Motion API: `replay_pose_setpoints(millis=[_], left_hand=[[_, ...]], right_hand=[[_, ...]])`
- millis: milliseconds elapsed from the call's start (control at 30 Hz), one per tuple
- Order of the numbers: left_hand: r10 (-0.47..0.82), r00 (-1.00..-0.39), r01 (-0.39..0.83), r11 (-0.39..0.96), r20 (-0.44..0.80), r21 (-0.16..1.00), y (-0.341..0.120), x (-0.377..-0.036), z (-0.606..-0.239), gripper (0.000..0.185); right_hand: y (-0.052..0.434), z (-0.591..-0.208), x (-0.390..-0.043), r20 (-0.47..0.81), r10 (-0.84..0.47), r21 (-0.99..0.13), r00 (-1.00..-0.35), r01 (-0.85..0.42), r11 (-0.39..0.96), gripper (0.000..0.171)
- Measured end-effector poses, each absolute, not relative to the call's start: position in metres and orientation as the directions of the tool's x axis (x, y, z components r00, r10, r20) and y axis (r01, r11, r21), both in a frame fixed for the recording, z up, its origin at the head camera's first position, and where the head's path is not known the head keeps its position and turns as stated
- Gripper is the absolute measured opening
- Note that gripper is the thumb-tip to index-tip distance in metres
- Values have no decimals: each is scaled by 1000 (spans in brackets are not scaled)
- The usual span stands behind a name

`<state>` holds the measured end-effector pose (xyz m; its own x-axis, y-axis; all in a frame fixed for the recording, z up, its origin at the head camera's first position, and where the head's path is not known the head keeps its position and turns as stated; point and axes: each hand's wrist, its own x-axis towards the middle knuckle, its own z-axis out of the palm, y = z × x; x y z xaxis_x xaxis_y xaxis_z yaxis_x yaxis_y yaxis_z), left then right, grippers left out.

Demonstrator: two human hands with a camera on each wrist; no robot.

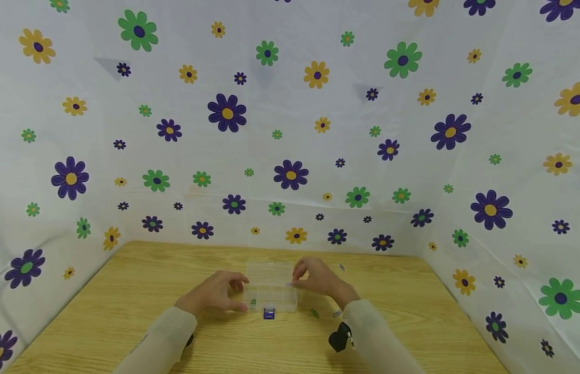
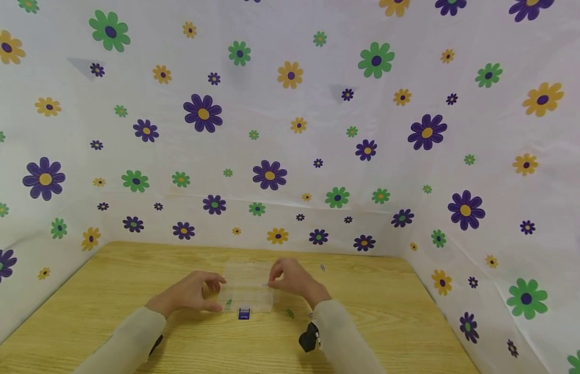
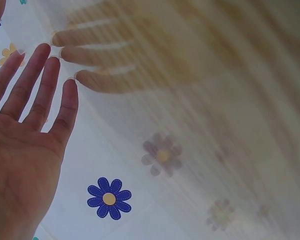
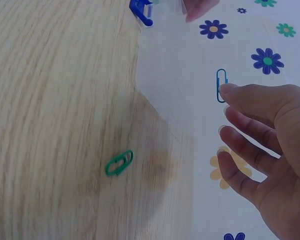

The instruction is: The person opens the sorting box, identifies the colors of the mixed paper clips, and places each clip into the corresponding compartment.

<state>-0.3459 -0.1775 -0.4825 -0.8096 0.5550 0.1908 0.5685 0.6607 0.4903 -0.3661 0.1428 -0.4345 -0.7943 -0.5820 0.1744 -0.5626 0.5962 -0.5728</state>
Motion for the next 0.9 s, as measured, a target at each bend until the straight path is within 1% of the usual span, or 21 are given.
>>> replay_pose_setpoints(millis=[200,500,900], left_hand=[[562,-802,581,652,205,487,-178,-347,-483,68],[561,-801,583,651,208,487,-178,-347,-483,69],[555,-806,574,651,205,497,-178,-346,-483,68]], right_hand=[[135,-437,-364,162,-603,-556,-782,-576,599,15],[122,-436,-356,165,-656,-521,-736,-630,576,13],[108,-442,-352,101,-668,-500,-737,-618,606,13]])
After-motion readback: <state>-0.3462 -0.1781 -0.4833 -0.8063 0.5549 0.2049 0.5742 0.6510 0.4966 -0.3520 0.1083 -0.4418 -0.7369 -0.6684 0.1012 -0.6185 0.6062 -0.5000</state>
